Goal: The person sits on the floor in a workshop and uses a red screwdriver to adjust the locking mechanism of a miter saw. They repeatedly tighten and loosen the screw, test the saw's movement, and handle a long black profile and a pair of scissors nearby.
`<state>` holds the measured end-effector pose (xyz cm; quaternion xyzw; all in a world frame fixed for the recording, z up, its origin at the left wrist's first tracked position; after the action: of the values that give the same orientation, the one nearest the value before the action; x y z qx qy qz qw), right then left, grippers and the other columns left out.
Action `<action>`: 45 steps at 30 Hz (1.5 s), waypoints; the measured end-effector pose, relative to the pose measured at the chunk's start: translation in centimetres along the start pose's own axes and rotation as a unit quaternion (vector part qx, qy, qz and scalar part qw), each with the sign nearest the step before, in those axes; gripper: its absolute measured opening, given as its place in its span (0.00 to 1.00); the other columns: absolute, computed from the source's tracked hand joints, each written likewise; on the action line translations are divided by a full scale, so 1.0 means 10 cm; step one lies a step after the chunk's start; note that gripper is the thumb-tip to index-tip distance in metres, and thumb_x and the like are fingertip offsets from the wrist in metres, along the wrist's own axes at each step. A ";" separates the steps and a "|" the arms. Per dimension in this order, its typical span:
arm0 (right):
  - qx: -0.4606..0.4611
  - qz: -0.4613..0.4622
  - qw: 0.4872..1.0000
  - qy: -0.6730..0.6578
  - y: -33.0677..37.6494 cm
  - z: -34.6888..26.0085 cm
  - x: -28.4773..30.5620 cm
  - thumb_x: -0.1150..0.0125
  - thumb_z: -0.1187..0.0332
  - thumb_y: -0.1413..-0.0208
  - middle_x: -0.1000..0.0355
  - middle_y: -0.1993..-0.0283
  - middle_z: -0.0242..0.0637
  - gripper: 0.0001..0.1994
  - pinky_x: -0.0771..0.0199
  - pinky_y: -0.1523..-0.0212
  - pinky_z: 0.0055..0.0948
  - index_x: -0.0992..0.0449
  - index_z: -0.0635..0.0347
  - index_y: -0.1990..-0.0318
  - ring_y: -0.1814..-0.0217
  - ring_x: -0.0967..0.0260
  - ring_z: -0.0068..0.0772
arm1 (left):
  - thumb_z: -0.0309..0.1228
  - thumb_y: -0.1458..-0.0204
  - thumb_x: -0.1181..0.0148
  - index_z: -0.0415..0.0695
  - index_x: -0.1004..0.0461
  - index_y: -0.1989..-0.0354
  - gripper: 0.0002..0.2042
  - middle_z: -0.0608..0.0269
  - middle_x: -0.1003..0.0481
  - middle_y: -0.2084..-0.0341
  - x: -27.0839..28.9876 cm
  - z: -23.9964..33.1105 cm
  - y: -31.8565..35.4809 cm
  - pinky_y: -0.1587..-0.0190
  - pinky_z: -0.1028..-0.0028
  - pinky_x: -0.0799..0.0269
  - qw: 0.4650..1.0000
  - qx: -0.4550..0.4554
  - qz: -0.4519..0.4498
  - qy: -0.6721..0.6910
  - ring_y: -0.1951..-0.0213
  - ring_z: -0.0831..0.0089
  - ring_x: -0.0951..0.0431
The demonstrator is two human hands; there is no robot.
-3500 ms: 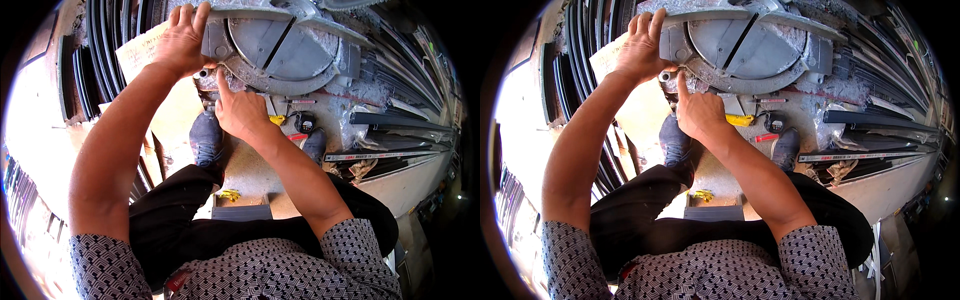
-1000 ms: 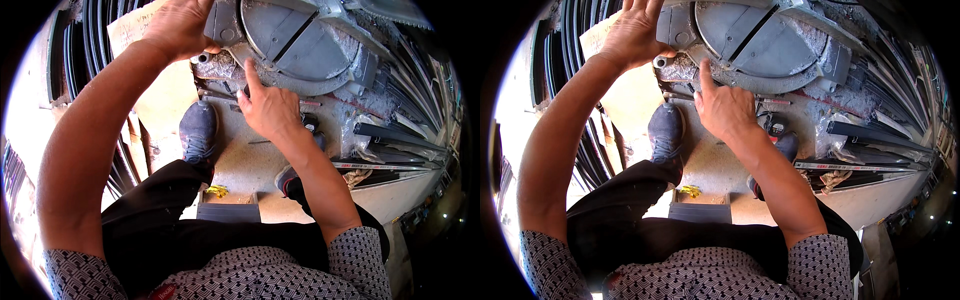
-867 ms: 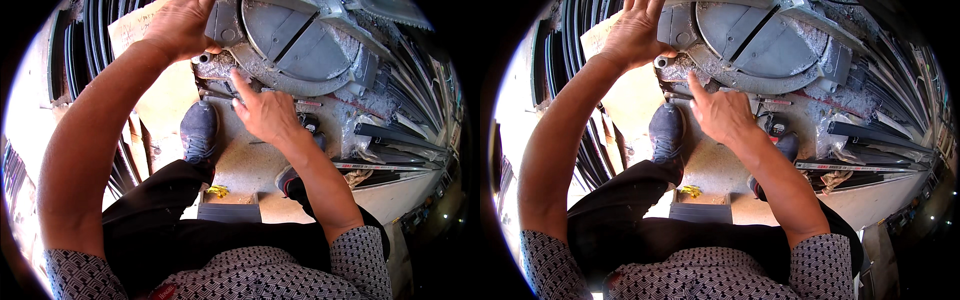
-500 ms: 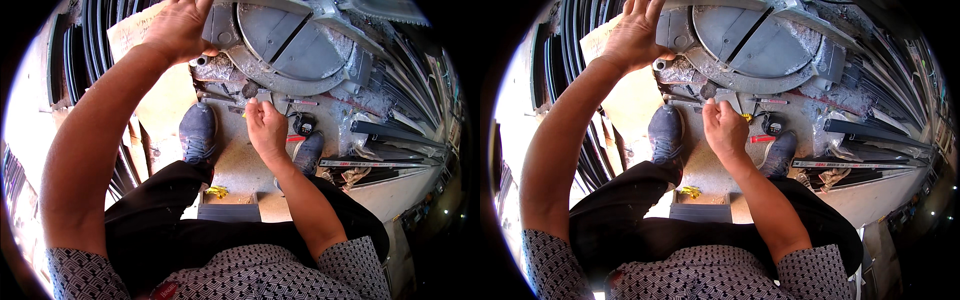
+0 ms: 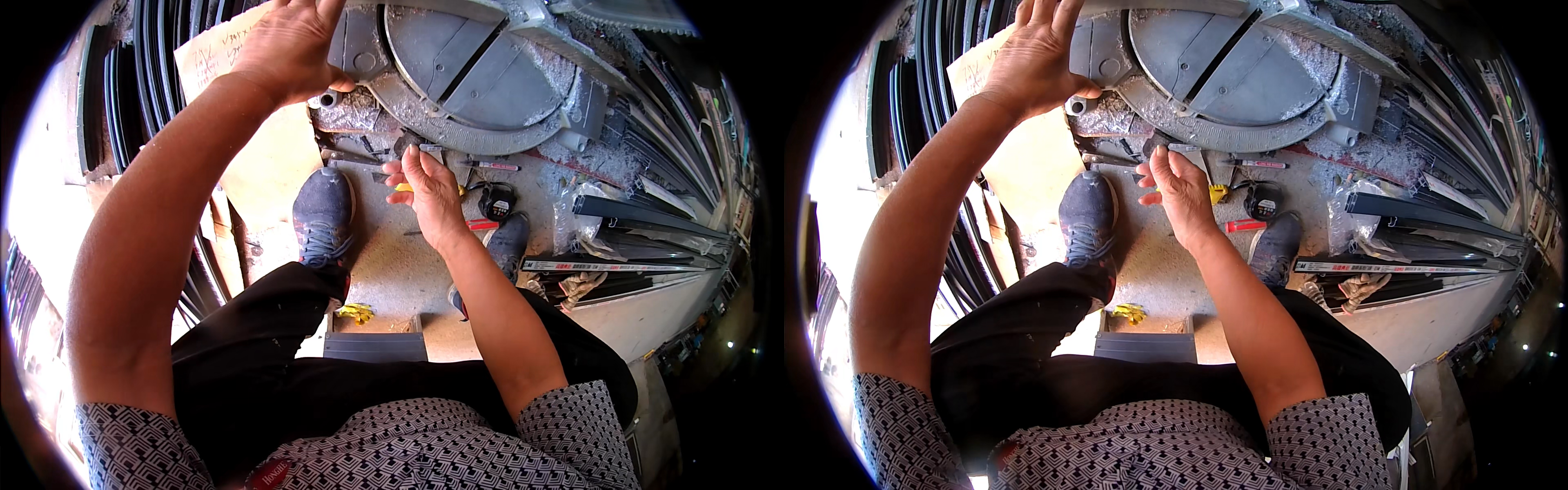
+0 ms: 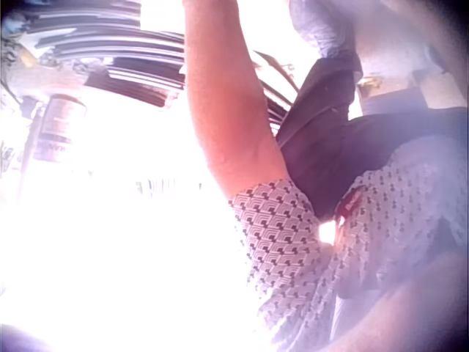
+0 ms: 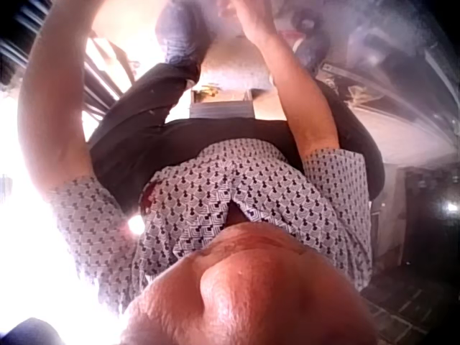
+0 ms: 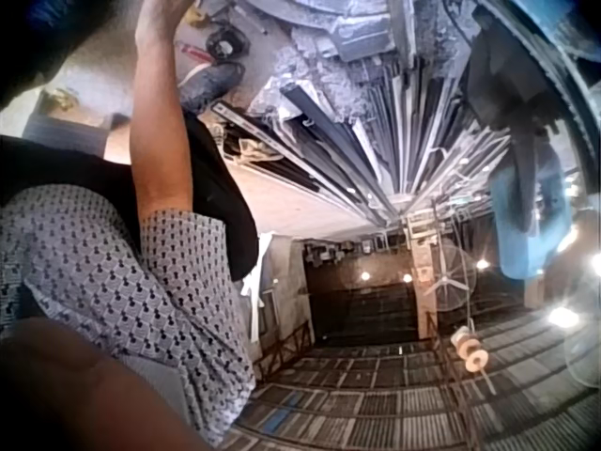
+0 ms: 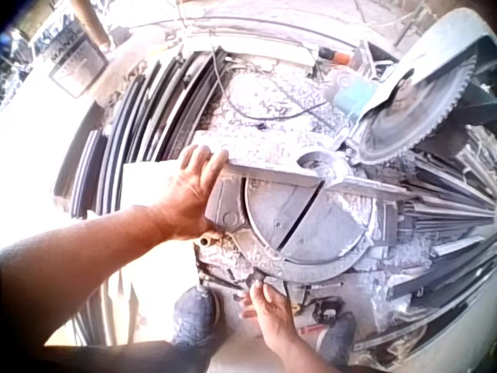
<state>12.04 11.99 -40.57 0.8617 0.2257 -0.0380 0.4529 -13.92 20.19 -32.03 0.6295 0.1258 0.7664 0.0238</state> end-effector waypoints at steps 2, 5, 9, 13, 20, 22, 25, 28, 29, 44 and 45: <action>-0.002 -0.017 1.000 -0.017 -0.04 0.02 0.00 0.44 0.43 0.32 0.22 0.53 0.38 0.24 0.19 0.59 0.30 0.24 0.58 0.53 0.55 0.26 0.27 | 0.47 0.70 0.15 0.39 0.57 0.24 0.67 0.34 0.48 0.31 -0.01 0.00 0.00 0.24 0.48 0.52 1.000 0.001 0.000 -0.009 0.27 0.33 0.53; -0.007 -0.034 0.999 -0.028 -0.06 0.02 0.00 0.45 0.44 0.30 0.21 0.52 0.38 0.22 0.20 0.57 0.31 0.24 0.57 0.53 0.53 0.26 0.27 | 0.47 0.69 0.15 0.38 0.57 0.24 0.67 0.33 0.48 0.31 -0.03 -0.01 -0.02 0.24 0.48 0.53 1.000 -0.006 0.001 -0.013 0.27 0.34 0.54; -0.020 -0.034 0.999 -0.031 -0.06 0.01 -0.03 0.47 0.46 0.29 0.21 0.50 0.39 0.21 0.20 0.57 0.30 0.25 0.56 0.52 0.53 0.26 0.27 | 0.47 0.69 0.15 0.38 0.57 0.24 0.67 0.33 0.48 0.32 -0.02 -0.01 -0.01 0.24 0.48 0.53 1.000 -0.007 0.001 -0.007 0.27 0.33 0.53; -0.037 -0.027 0.998 -0.042 -0.06 0.01 -0.06 0.47 0.47 0.28 0.21 0.49 0.39 0.20 0.20 0.58 0.29 0.25 0.56 0.52 0.54 0.26 0.27 | 0.47 0.70 0.15 0.37 0.57 0.24 0.67 0.33 0.47 0.33 -0.05 -0.02 -0.01 0.24 0.48 0.52 1.000 -0.009 0.010 -0.019 0.28 0.33 0.52; -0.013 0.033 0.999 -0.023 -0.05 0.01 -0.14 0.48 0.50 0.27 0.21 0.56 0.38 0.21 0.20 0.67 0.25 0.23 0.62 0.56 0.61 0.27 0.25 | 0.46 0.71 0.14 0.37 0.57 0.24 0.67 0.33 0.47 0.33 -0.07 -0.05 -0.03 0.24 0.47 0.53 1.000 -0.018 0.012 -0.011 0.28 0.33 0.52; -0.007 0.048 0.998 -0.030 -0.08 0.06 -0.16 0.48 0.52 0.27 0.21 0.58 0.38 0.20 0.20 0.67 0.25 0.23 0.63 0.57 0.63 0.27 0.24 | 0.46 0.72 0.14 0.37 0.57 0.24 0.67 0.33 0.47 0.33 -0.09 -0.06 -0.03 0.24 0.47 0.53 1.000 -0.018 0.014 -0.008 0.28 0.33 0.52; 0.000 0.067 0.997 -0.047 -0.11 0.12 -0.16 0.48 0.53 0.26 0.21 0.59 0.38 0.20 0.20 0.67 0.26 0.24 0.64 0.58 0.65 0.27 0.23 | 0.46 0.72 0.14 0.37 0.57 0.24 0.67 0.33 0.47 0.33 -0.07 -0.02 -0.03 0.24 0.46 0.53 0.999 -0.026 0.022 -0.006 0.28 0.33 0.52; -0.005 0.074 0.995 -0.062 -0.12 0.14 -0.19 0.48 0.54 0.26 0.21 0.59 0.38 0.19 0.20 0.66 0.26 0.24 0.64 0.58 0.67 0.28 0.23 | 0.46 0.72 0.14 0.37 0.56 0.24 0.68 0.33 0.47 0.33 -0.08 -0.03 -0.02 0.24 0.46 0.53 0.999 -0.027 0.026 -0.008 0.29 0.33 0.52; -0.008 0.075 0.995 -0.066 -0.12 0.13 -0.19 0.48 0.54 0.26 0.21 0.59 0.38 0.19 0.20 0.66 0.26 0.24 0.64 0.58 0.67 0.28 0.23 | 0.46 0.72 0.14 0.37 0.56 0.24 0.68 0.33 0.47 0.34 -0.09 -0.05 -0.03 0.24 0.46 0.53 0.999 -0.028 0.025 -0.006 0.29 0.33 0.51; -0.021 0.093 0.992 -0.084 -0.19 0.07 -0.35 0.43 0.59 0.28 0.21 0.63 0.37 0.15 0.23 0.62 0.26 0.22 0.64 0.57 0.69 0.29 0.22 | 0.46 0.72 0.14 0.36 0.54 0.25 0.66 0.34 0.44 0.35 -0.07 -0.04 -0.03 0.25 0.48 0.50 0.998 -0.040 0.048 -0.020 0.29 0.34 0.49; -0.016 0.092 0.991 -0.093 -0.23 0.06 -0.41 0.43 0.59 0.28 0.21 0.63 0.37 0.15 0.23 0.62 0.26 0.22 0.64 0.57 0.69 0.29 0.22 | 0.46 0.72 0.14 0.36 0.54 0.25 0.66 0.34 0.44 0.35 -0.08 -0.06 -0.03 0.25 0.48 0.50 0.997 -0.048 0.060 -0.030 0.29 0.34 0.49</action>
<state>7.49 11.18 -41.52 0.8641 0.1032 -0.0727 0.4871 -14.33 20.21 -33.00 0.6565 0.0506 0.7526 0.0119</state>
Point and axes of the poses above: each hand's wrist, its own y-axis away from the middle knuckle, its own x-axis out of the back of the hand, z = x × y, the point moved 3 cm from there along -y, towards the middle knuckle
